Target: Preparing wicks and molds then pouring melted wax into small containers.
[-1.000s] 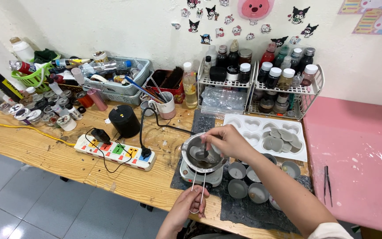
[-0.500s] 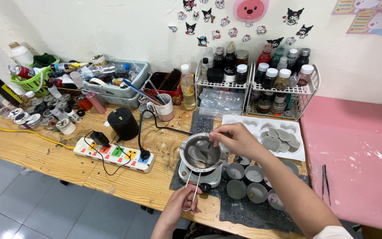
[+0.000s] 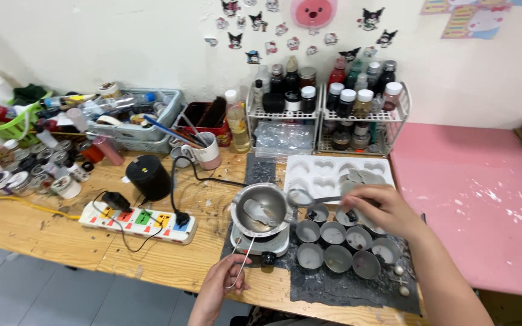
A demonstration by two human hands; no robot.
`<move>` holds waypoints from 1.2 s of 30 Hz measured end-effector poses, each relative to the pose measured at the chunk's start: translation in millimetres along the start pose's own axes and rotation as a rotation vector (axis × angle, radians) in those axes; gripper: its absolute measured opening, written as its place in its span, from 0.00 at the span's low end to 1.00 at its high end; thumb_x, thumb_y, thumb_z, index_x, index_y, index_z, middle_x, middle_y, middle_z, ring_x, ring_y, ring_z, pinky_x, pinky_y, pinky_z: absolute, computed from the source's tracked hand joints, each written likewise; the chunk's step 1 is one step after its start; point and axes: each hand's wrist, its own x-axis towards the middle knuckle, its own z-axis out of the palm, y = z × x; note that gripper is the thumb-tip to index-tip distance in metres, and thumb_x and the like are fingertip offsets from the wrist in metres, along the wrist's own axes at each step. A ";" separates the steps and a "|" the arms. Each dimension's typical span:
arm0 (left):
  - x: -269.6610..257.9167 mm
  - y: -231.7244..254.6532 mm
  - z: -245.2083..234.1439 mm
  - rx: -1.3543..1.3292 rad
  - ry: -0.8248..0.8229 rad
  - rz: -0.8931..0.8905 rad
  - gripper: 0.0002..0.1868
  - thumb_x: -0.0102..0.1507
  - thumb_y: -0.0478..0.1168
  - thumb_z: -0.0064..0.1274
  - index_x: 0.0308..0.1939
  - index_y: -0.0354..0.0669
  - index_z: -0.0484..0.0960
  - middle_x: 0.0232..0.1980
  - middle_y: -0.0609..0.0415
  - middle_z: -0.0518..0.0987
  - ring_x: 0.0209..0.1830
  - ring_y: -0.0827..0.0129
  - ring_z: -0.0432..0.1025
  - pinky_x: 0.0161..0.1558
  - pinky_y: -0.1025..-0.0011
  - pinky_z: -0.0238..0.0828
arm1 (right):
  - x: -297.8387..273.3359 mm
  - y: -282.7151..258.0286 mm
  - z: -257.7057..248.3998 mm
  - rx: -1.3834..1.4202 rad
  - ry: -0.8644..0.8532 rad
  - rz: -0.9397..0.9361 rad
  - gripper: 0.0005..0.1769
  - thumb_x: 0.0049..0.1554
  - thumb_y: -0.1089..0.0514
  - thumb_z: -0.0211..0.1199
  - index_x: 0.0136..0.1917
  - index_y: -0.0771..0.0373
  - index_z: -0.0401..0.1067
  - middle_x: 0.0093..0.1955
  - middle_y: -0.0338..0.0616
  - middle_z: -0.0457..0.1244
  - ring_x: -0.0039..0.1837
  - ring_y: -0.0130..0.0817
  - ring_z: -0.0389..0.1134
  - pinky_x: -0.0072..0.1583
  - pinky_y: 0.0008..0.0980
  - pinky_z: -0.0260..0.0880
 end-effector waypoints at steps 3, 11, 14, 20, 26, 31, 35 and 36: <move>1.9 1.3 -2.9 0.058 0.082 -0.111 0.25 0.71 0.49 0.33 0.53 0.33 0.81 0.23 0.55 0.72 0.24 0.71 0.72 0.35 0.71 0.73 | -47.1 1.7 -24.8 -0.051 0.193 0.124 0.10 0.60 0.58 0.61 0.48 0.63 0.81 0.44 0.39 0.75 0.46 0.27 0.76 0.47 0.29 0.76; 23.7 -52.5 -47.3 0.111 0.045 0.001 0.21 0.71 0.46 0.40 0.52 0.30 0.79 0.24 0.51 0.75 0.24 0.69 0.73 0.32 0.70 0.75 | -166.4 52.4 -51.3 -0.126 0.578 0.605 0.11 0.63 0.58 0.61 0.52 0.64 0.81 0.41 0.42 0.73 0.32 0.25 0.63 0.31 0.27 0.61; 24.0 -50.3 -41.9 0.178 0.042 -0.071 0.23 0.71 0.47 0.39 0.52 0.29 0.80 0.24 0.47 0.78 0.23 0.67 0.74 0.31 0.69 0.74 | -195.9 94.8 -35.7 -0.155 0.623 0.734 0.11 0.64 0.57 0.61 0.54 0.61 0.82 0.41 0.42 0.73 0.30 0.26 0.62 0.30 0.27 0.60; 26.8 -57.5 -39.9 0.177 0.027 -0.077 0.21 0.70 0.45 0.39 0.53 0.30 0.78 0.25 0.45 0.80 0.23 0.66 0.75 0.30 0.69 0.73 | -207.4 101.1 5.9 -0.279 0.643 0.756 0.11 0.60 0.57 0.64 0.55 0.56 0.82 0.44 0.41 0.74 0.34 0.27 0.68 0.34 0.30 0.68; 22.6 -58.7 -41.7 0.292 0.112 -0.032 0.21 0.69 0.45 0.43 0.58 0.31 0.78 0.31 0.43 0.82 0.30 0.67 0.76 0.36 0.70 0.75 | -190.9 52.8 21.7 -0.554 0.544 0.717 0.14 0.57 0.52 0.66 0.55 0.51 0.82 0.45 0.43 0.74 0.40 0.34 0.73 0.45 0.34 0.73; -11.8 1.8 -0.4 0.940 0.439 0.194 0.31 0.64 0.49 0.49 0.67 0.36 0.66 0.54 0.46 0.79 0.54 0.59 0.73 0.48 0.60 0.78 | -194.4 48.8 18.2 -0.667 0.507 0.690 0.17 0.54 0.45 0.68 0.56 0.47 0.83 0.49 0.44 0.74 0.46 0.37 0.74 0.47 0.36 0.74; -22.4 33.9 41.8 1.215 0.631 0.811 0.28 0.64 0.46 0.52 0.63 0.33 0.69 0.63 0.38 0.72 0.73 0.45 0.59 0.74 0.42 0.46 | -199.5 57.2 12.6 -0.373 0.518 0.970 0.17 0.58 0.50 0.63 0.61 0.49 0.80 0.44 0.44 0.74 0.36 0.33 0.73 0.41 0.36 0.75; -24.2 45.0 59.1 1.114 0.571 1.011 0.26 0.64 0.44 0.51 0.63 0.34 0.68 0.65 0.42 0.72 0.75 0.49 0.59 0.80 0.42 0.40 | -209.2 73.2 13.5 -0.215 0.637 0.871 0.15 0.61 0.53 0.59 0.59 0.54 0.80 0.43 0.45 0.74 0.37 0.33 0.72 0.37 0.35 0.75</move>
